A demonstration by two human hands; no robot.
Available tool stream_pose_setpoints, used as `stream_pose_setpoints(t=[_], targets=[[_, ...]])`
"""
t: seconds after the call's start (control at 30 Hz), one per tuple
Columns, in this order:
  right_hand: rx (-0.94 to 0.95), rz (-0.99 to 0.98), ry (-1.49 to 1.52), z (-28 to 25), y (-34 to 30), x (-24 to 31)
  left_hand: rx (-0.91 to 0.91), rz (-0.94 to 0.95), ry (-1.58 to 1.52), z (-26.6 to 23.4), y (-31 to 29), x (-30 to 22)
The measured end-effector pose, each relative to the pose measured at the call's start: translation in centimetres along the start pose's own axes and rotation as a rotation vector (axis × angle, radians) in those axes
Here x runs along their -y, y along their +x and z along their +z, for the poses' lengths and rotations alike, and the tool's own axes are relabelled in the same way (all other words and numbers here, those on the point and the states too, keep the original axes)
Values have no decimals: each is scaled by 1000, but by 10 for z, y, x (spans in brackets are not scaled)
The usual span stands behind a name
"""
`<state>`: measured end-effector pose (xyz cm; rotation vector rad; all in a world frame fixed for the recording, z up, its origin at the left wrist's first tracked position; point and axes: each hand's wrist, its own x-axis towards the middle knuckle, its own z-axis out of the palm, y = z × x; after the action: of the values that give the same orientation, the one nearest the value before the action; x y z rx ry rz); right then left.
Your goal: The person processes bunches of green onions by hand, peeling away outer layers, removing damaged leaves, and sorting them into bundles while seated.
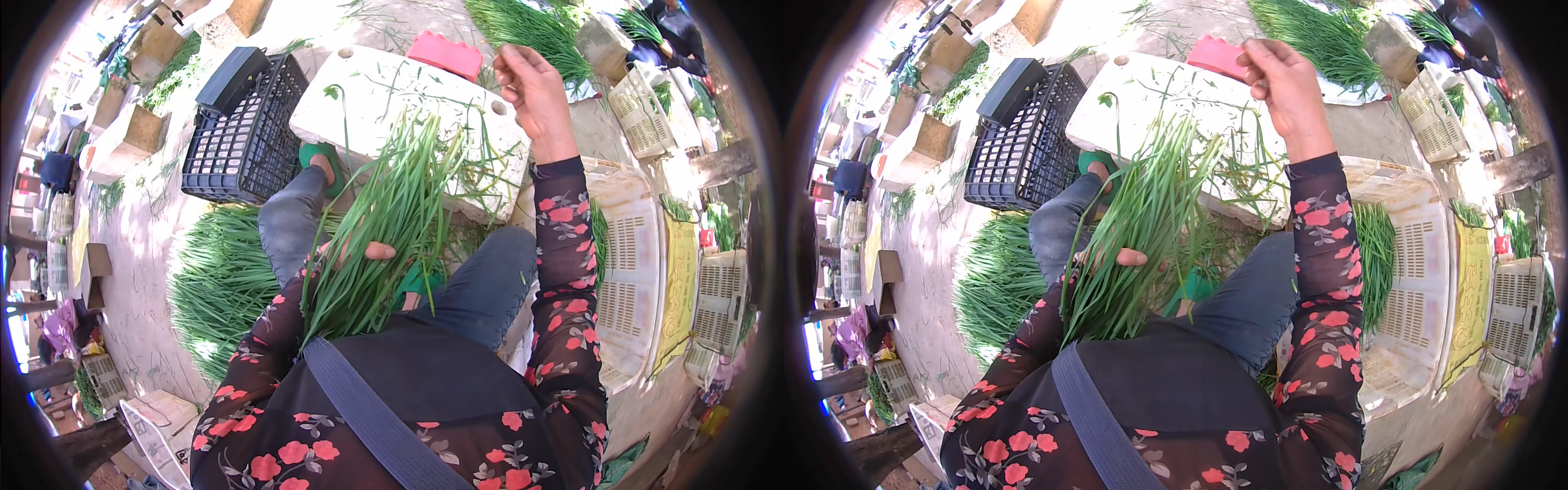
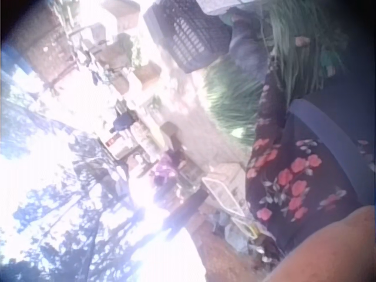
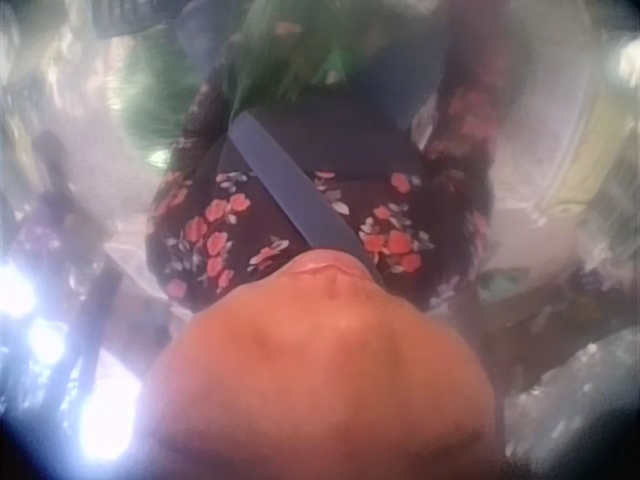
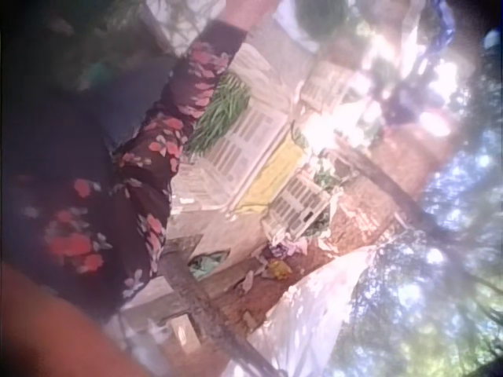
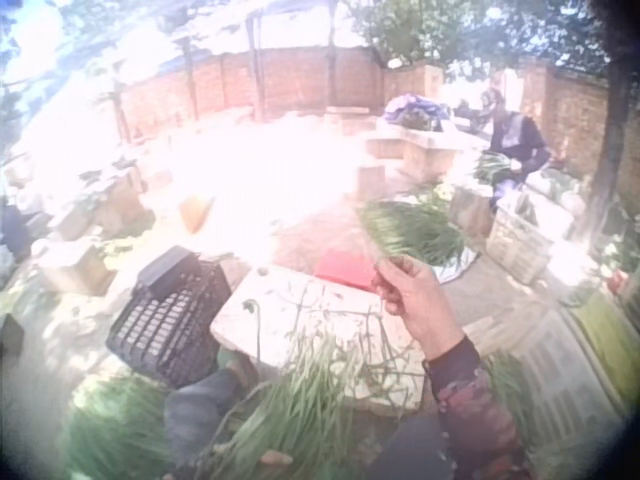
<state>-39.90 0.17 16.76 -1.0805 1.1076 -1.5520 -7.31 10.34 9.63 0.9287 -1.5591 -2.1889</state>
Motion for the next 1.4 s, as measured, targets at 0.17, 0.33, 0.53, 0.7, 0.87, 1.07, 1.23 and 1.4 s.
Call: stream_pose_setpoints(t=[0.17,0.33,0.53,0.7,0.87,1.07,1.23,1.4], targets=[[662,-290,-1083,34,-29,-28,-30,2,107,-1,-1,2],[746,-58,-1334,35,-25,-9,-64,293,355,4,-16,14],[709,-65,-1103,58,-16,-49,-60,302,343,4,-14,21],[260,391,129,29,-8,-51,-33,-30,-658,13,-26,4],[213,7,-526,32,-22,-16,19,297,40,-8,-19,32],[572,-258,-1535,77,-50,-52,30,294,158,-6,7,36],[536,54,-1048,60,-27,-58,-96,96,-156,4,-7,22],[197,285,141,20,-14,-15,387,58,-997,-23,0,51]])
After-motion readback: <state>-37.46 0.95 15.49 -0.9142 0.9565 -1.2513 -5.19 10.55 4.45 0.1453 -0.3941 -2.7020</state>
